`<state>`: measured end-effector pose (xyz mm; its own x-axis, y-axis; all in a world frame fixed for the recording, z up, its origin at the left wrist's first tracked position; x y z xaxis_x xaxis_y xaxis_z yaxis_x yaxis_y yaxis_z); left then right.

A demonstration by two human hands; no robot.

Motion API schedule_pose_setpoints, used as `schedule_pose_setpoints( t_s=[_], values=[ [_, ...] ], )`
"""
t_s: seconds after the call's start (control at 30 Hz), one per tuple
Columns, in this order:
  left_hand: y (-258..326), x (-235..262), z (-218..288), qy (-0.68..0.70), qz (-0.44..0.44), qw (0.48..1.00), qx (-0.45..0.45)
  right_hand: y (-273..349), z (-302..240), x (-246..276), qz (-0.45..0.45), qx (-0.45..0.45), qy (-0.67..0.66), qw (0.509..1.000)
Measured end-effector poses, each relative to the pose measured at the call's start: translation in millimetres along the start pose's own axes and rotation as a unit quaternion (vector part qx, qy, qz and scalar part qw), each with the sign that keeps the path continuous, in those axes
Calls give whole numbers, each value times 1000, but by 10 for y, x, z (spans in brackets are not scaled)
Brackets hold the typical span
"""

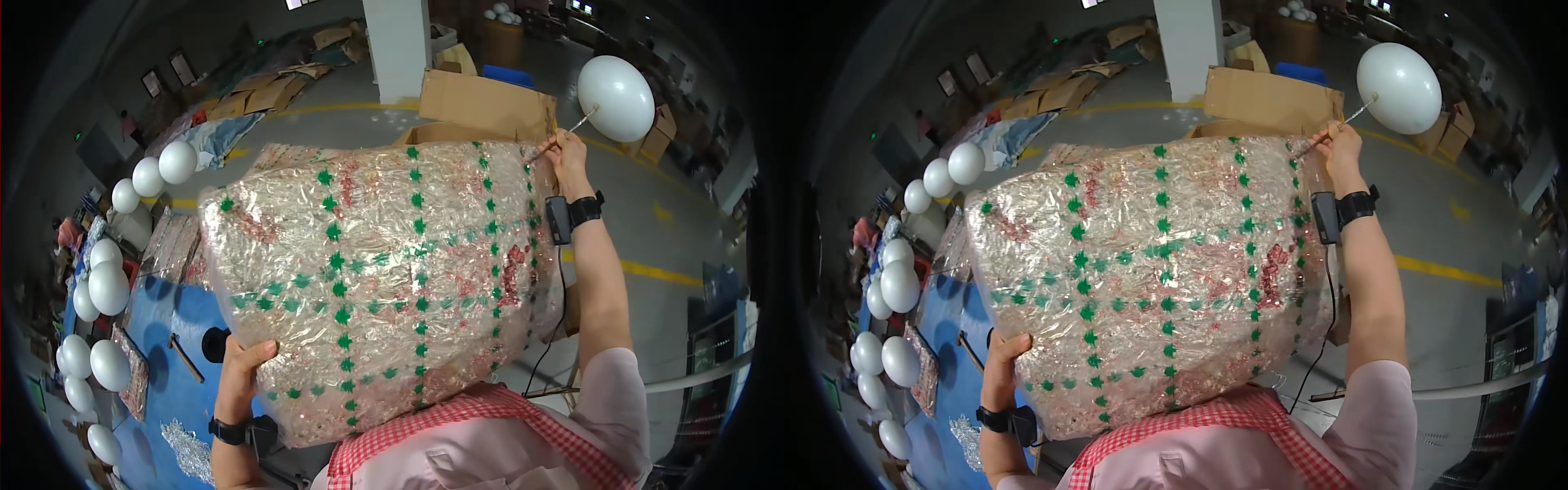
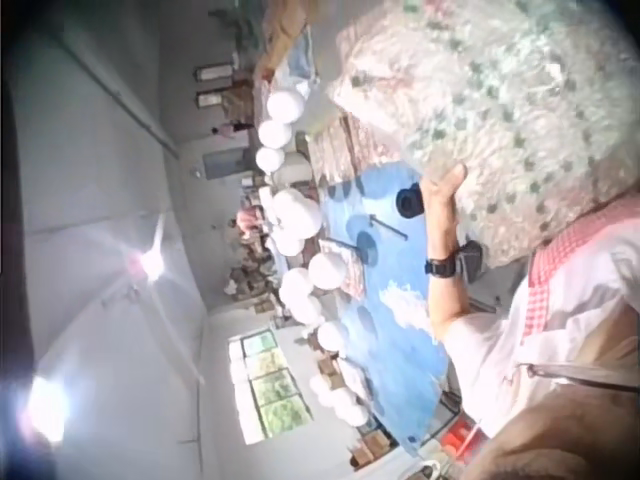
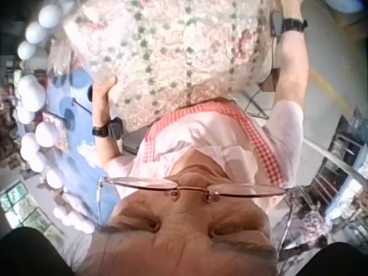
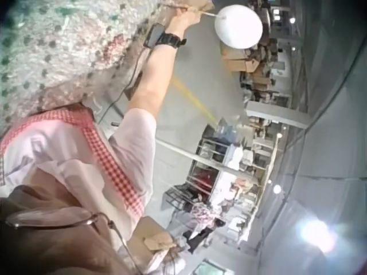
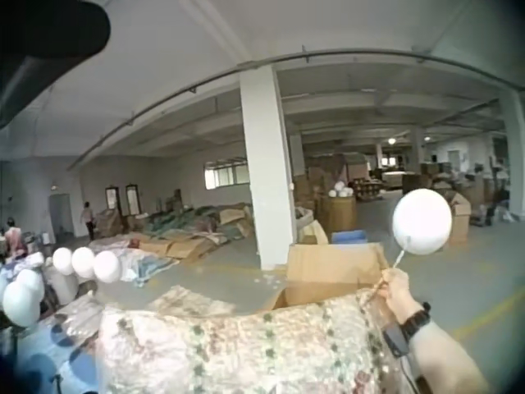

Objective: The person wraps a string of beads around a white sphere, trims the strand with shears, and places the finished sphere into a cardboard box. They then set aside a plastic bag and begin wrapping a new string of beads around another white sphere.

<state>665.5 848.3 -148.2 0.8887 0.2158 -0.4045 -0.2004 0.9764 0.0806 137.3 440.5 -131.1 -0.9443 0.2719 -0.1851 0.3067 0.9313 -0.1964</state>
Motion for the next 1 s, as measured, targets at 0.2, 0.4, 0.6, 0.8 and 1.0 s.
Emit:
schedule_pose_setpoints(
  t_s=[0.2,0.4,0.6,0.8,1.0],
  values=[
    [143,-191,278,-119,8,992,-44,17,30,203,89,22,-111,990],
    [167,-241,324,-167,41,985,-3,109,271,277,182,-60,-142,971],
    [25,-269,329,-190,14,982,2,34,398,570,199,-68,-205,956],
    [-318,-127,44,-74,-37,996,20,139,77,517,118,29,-179,976],
    [-331,-146,-25,-61,-34,997,10,-236,-286,1142,75,95,-186,975]
  ],
)
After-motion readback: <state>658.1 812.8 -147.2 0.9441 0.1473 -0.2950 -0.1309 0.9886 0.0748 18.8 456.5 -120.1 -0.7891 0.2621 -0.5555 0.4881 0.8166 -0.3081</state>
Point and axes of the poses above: each hand's wrist, its own y-axis away from the middle knuckle, its own x-axis out of the back of the hand, z = x × y, the point moved 9 cm from there along -y, towards the middle knuckle, and after that the axes turned 15 degrees about y, right-handed, at the moved point
